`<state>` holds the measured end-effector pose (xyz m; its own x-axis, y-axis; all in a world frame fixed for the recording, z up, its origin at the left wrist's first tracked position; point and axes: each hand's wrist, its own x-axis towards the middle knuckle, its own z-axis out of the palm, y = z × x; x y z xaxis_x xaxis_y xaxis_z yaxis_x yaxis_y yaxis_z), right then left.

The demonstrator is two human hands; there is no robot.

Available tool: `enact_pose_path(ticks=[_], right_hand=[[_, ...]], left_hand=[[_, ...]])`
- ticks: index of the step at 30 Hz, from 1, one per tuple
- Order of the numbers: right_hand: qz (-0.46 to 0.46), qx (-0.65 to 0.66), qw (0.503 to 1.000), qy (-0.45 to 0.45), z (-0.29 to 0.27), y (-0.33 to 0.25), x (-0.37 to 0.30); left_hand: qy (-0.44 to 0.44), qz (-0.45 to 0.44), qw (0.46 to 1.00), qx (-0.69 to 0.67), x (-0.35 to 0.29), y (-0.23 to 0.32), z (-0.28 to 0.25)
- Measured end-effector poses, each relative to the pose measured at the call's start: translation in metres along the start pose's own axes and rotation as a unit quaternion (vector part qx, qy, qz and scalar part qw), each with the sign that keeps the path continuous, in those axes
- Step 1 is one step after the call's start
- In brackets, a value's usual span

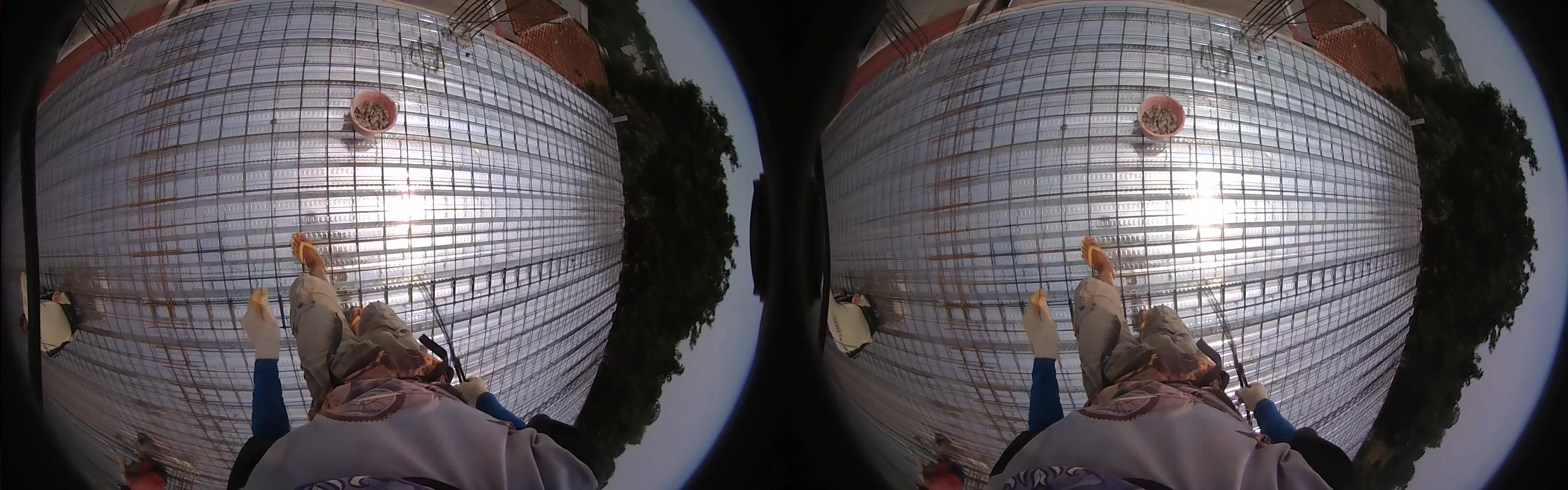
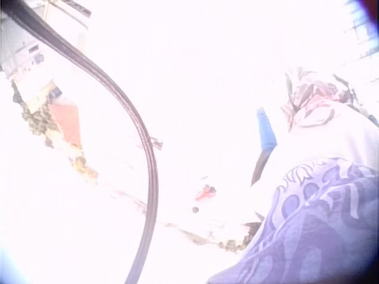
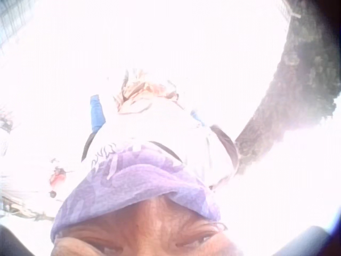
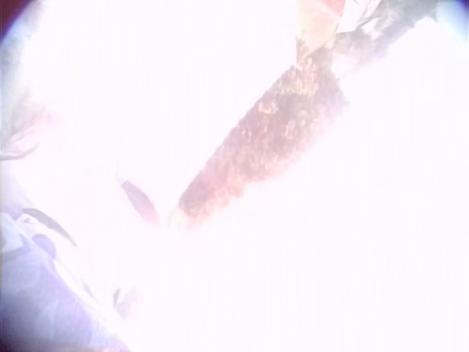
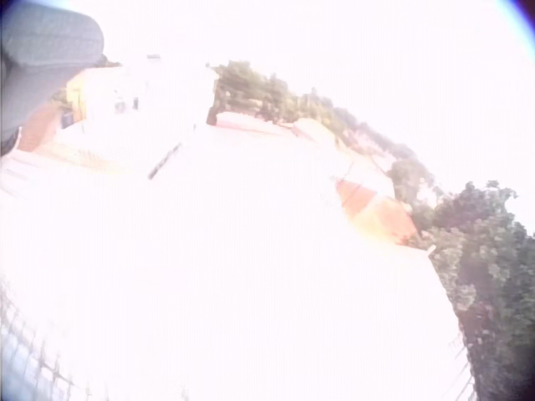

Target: The person is assembling a metal scaffolding structure on a rooftop. They use pliers to tighten wire ties at the joints of the metal frame, securing the grid together.

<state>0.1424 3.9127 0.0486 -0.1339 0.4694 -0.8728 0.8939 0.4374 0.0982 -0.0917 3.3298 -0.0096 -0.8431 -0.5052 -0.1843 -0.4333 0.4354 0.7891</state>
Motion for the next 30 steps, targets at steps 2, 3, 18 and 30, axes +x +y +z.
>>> enact_pose_path(ticks=[2, 3, 18, 30], right_hand=[[0.012, -0.054, 0.998, 0.017, 0.010, -0.042, -0.023], [0.026, -0.079, 0.996, 0.031, 0.014, -0.051, -0.036], [-0.006, 0.036, 0.999, 0.029, -0.023, -0.214, 0.028], [-0.138, 0.244, 0.953, 0.117, -0.368, -0.443, 0.227]], left_hand=[[-0.021, 0.038, 0.999, 0.018, 0.071, 0.032, 0.009], [-0.046, 0.043, 0.997, 0.034, 0.099, 0.051, 0.014], [-0.126, 0.173, 0.974, 0.073, 0.300, 0.239, 0.122], [-0.088, 0.030, 0.989, 0.113, 0.277, 0.373, 0.264]])
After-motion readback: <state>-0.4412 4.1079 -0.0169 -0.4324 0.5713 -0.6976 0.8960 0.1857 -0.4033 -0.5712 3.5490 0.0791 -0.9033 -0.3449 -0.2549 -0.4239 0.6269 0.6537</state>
